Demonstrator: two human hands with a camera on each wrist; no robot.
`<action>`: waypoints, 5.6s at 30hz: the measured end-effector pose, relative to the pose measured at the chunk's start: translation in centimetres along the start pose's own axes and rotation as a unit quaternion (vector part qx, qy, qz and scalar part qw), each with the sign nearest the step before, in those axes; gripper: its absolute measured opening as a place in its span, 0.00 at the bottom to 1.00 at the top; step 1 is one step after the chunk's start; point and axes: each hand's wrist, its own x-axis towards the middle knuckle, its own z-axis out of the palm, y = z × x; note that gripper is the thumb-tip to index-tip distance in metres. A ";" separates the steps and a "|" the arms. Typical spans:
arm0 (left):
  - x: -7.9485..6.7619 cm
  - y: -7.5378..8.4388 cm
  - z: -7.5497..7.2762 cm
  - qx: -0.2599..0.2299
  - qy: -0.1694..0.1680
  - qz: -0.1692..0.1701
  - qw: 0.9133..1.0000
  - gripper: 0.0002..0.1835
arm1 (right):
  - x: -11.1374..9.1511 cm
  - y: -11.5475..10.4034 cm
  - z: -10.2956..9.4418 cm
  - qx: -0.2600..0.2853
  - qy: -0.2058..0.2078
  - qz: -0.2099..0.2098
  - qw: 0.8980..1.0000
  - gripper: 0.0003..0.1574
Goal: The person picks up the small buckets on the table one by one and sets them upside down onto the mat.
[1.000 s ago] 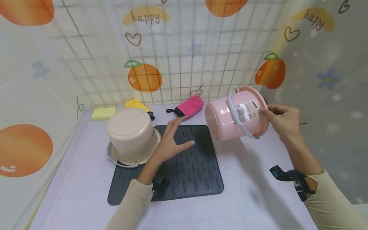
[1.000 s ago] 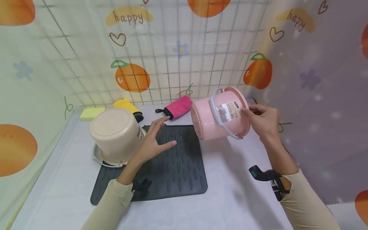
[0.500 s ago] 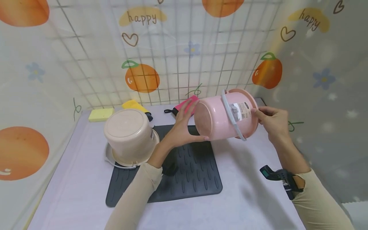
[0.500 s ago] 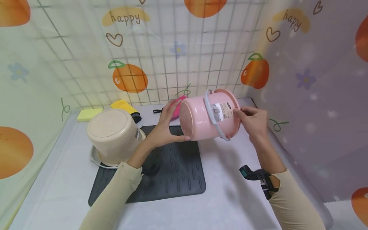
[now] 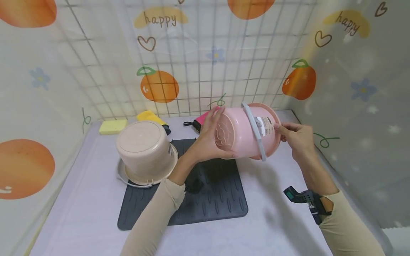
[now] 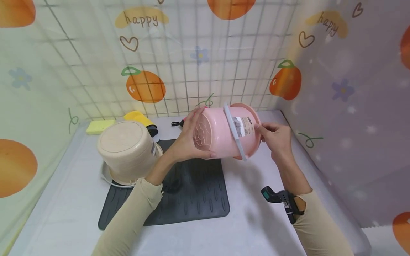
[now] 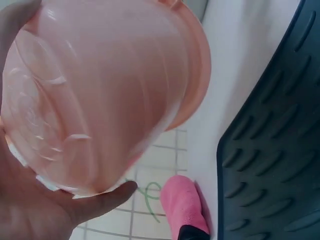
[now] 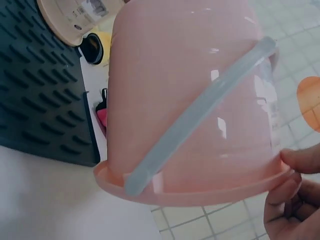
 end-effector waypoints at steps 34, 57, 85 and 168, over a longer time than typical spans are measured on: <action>-1.8 1.3 -5.4 0.158 0.033 -0.020 0.987 0.67 | -8.8 4.4 3.3 -0.188 -0.165 -0.348 0.903 0.12; -2.4 3.7 -10.2 0.203 -0.054 -0.081 0.974 0.64 | -13.3 10.0 7.3 -0.262 -0.280 -0.410 0.827 0.16; -0.7 4.0 -9.5 0.293 -0.166 -0.142 0.931 0.63 | -13.9 12.3 8.1 -0.241 -0.275 -0.431 0.825 0.16; 0.2 1.1 -8.7 0.273 -0.175 -0.116 0.939 0.47 | -13.9 12.1 8.8 -0.264 -0.274 -0.422 0.823 0.14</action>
